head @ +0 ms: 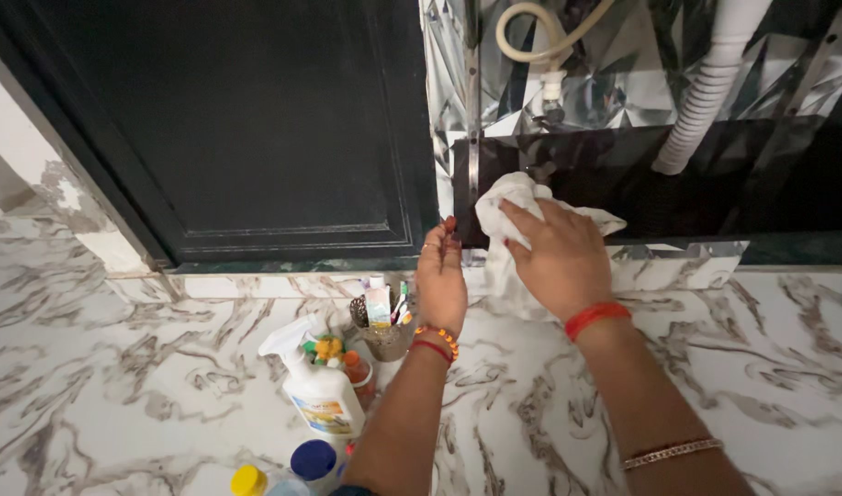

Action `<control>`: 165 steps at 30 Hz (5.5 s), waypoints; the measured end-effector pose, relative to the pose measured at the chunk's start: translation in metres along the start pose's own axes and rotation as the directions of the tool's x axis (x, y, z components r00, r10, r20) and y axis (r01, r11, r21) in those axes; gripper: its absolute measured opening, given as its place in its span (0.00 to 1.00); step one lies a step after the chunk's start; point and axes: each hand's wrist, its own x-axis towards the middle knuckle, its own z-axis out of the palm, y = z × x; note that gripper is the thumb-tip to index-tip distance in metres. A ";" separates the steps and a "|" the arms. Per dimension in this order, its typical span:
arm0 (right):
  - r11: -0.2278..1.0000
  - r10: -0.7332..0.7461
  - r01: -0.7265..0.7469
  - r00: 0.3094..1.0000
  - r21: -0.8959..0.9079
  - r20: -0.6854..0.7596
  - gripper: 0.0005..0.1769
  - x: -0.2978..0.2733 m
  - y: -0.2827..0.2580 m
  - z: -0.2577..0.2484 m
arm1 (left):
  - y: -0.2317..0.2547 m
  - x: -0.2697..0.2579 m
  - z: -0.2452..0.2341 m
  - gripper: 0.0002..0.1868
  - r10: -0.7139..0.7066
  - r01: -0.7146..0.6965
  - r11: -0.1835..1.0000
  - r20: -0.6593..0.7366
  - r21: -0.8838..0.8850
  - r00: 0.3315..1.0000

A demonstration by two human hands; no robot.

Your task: The person wipes the interior surfaces of an under-sink cabinet using a white cloth. They clean the bottom shelf, the sides, and the area around the plumbing pipes and drain trap. The person moves the cloth around the pipes to reach different sections of the cabinet.

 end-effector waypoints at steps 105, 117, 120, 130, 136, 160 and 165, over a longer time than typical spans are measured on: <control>0.980 0.043 -0.143 0.832 0.139 0.553 0.24 0.079 0.046 0.051 | 0.042 0.135 0.019 0.14 -0.142 -0.460 0.431 0.563 0.776 0.814; 0.892 0.438 -0.323 0.789 -0.315 0.432 0.24 0.101 0.050 0.086 | -0.010 0.104 0.064 0.18 -0.046 -0.320 0.307 0.350 0.896 0.936; 0.938 0.346 -0.283 0.799 -0.201 0.491 0.28 0.100 0.059 0.081 | -0.001 0.111 0.064 0.17 -0.283 -0.271 0.302 0.358 0.914 0.890; 0.880 0.471 -0.369 0.750 -0.298 0.464 0.27 0.115 0.081 0.093 | -0.004 0.118 0.075 0.26 -0.246 -0.010 0.406 0.120 0.914 0.962; 0.996 0.092 -0.085 0.871 -0.037 0.483 0.29 0.117 0.103 0.106 | -0.002 0.118 0.077 0.24 -0.239 -0.131 0.341 0.220 0.931 0.946; 0.885 0.434 -0.317 0.826 -0.340 0.360 0.27 0.130 0.116 0.108 | -0.011 0.123 0.080 0.21 0.003 -0.425 0.443 0.473 0.789 0.881; 0.958 0.241 -0.162 0.904 -0.238 0.353 0.29 0.122 0.135 0.111 | -0.013 0.124 0.081 0.20 -0.031 -0.405 0.438 0.464 0.802 0.885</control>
